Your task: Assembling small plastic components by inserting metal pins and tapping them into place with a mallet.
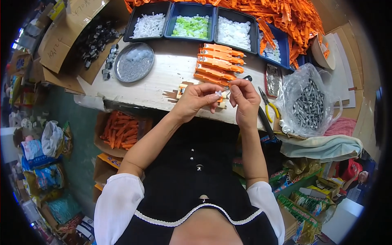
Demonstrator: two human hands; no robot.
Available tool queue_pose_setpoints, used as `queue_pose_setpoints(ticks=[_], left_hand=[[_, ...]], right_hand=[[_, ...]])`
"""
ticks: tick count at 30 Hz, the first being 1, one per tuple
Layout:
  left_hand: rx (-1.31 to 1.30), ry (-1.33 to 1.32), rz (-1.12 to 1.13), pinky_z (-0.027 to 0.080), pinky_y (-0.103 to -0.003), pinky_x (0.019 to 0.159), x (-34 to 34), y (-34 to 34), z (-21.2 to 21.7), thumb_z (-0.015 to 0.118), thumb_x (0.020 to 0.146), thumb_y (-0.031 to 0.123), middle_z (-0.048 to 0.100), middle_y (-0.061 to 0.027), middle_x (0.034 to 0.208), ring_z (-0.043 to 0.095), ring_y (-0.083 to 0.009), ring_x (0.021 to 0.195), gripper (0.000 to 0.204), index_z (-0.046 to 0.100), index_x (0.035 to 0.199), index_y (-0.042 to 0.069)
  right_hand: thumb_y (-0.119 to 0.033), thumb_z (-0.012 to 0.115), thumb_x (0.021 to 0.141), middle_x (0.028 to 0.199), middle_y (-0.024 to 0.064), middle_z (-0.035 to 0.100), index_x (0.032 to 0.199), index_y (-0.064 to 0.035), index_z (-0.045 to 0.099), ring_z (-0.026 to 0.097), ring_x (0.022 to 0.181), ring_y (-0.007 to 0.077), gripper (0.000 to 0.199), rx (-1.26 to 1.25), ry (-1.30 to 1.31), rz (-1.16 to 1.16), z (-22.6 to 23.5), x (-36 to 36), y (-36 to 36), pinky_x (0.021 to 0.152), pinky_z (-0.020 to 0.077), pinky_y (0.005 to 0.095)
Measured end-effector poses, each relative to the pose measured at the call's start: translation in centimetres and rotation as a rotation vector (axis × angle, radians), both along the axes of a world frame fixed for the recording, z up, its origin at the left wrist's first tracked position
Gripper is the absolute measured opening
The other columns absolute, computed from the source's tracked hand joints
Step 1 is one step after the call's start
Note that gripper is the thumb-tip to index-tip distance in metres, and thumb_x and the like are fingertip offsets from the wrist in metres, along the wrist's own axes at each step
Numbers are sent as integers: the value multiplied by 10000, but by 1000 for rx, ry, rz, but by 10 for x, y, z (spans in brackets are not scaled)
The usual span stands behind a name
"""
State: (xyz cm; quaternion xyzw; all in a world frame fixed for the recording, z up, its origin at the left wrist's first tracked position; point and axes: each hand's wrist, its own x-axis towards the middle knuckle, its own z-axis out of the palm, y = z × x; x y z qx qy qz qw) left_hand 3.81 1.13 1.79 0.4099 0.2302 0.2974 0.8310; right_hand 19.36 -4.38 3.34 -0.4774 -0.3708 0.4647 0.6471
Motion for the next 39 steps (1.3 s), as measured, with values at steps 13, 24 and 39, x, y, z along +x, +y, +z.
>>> queue_pose_setpoints(ticks=[13,24,39], left_hand=[[-75,-112,-18,512,-262,598,-20,-13,-10,515,900,86,602,-86,879,587,-127,717,254,538,1132,-16],[-125,-120,-17,503,-249,591,-29,-13,-17,466,934,151,581,-69,866,574,-107,693,270,525,1148,-4],[-145,-162,-38,499,-258,570,-33,-11,-13,469,933,163,587,-62,835,576,-108,669,257,541,1114,-4]], right_hand=[[-51,571,868,820,-12,512,945,-7,572,462,664,39,89,110,-291,-19,-4,-27,4,583,370,164],[25,580,816,799,74,552,878,17,563,539,697,135,65,355,-881,26,-4,-27,9,617,431,239],[20,574,825,838,54,547,879,15,568,539,694,98,54,231,-628,50,-2,-33,8,613,435,211]])
